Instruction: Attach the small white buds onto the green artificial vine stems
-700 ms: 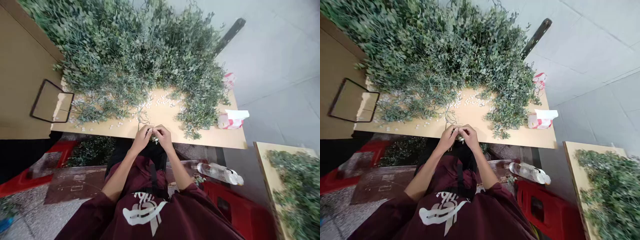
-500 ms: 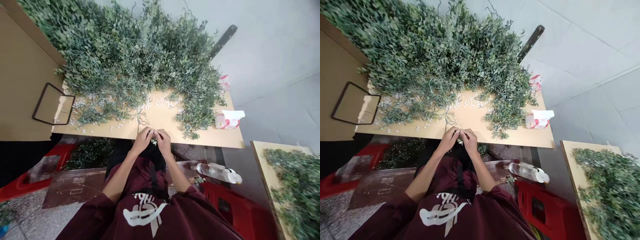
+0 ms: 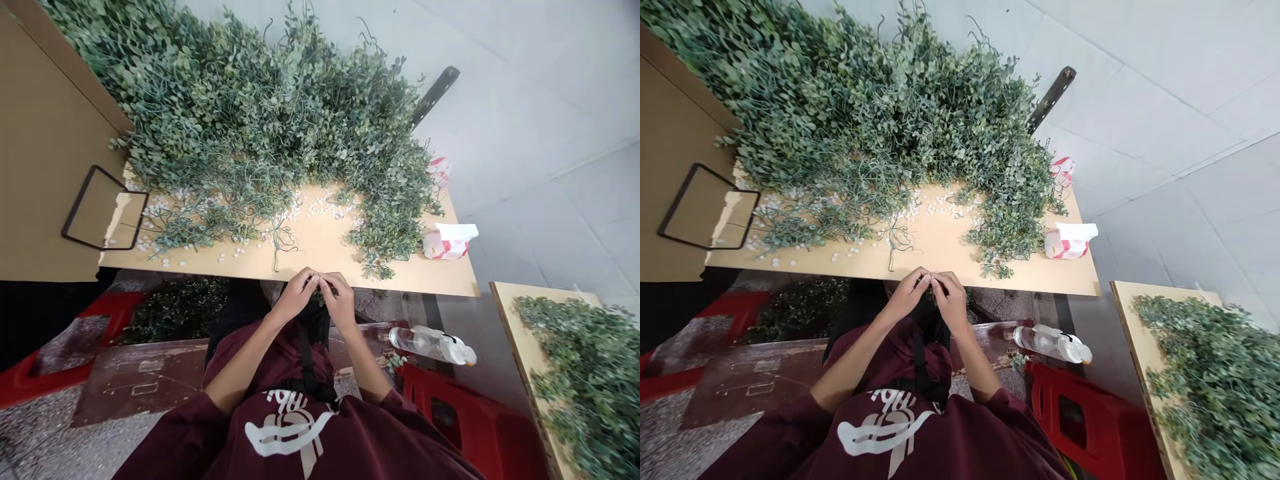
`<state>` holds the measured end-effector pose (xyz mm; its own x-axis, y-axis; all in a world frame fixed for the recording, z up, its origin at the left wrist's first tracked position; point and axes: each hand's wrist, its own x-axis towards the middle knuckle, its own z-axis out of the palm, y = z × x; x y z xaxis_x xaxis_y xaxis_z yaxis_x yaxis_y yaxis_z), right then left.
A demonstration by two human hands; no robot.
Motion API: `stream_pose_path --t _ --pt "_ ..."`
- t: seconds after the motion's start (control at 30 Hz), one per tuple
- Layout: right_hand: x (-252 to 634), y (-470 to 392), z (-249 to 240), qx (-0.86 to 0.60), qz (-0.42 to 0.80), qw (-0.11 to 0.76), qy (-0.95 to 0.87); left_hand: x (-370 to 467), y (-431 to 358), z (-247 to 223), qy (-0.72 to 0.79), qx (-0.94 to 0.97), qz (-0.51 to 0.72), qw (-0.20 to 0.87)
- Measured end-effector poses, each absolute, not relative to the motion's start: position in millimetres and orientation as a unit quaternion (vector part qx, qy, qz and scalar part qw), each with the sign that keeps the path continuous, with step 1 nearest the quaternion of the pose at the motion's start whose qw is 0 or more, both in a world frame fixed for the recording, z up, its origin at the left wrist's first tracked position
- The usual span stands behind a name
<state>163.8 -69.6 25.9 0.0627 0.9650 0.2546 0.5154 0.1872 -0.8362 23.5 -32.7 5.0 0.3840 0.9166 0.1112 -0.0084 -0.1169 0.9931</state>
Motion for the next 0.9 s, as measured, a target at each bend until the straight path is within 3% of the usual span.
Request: stream_pose_path --t 0.13,0.27,0.37,0.5,0.63,0.77,0.9 --pt "198.5 -74.1 37.7 -0.589 0.297 0.443 -0.608 34.7 -52.1 4.0 0.272 0.591 0.371 0.663" --pt "237.2 -66.6 50.0 -0.553 0.343 0.529 -0.545 24.9 -71.9 -1.1 0.169 0.551 0.291 0.764" --pt "257.4 -60.2 57.1 -0.517 0.383 0.576 -0.504 5.4 -85.2 -12.3 0.202 0.545 0.253 0.774" --pt "263.7 -56.3 56.8 -0.515 0.405 0.576 -0.489 -24.4 -100.5 -39.4 0.333 0.512 0.220 0.761" --pt "253.1 -44.9 47.4 -0.523 0.414 0.530 -0.523 -49.2 -110.8 -62.6 0.426 0.487 0.239 0.724" --pt "239.4 -0.1 34.3 -0.541 0.384 0.417 -0.620 -60.9 -114.0 -62.7 0.464 0.488 0.247 0.697" --pt "232.3 74.4 26.5 -0.562 0.236 0.338 -0.717 -57.5 -113.3 -44.8 0.456 0.552 0.217 0.664"
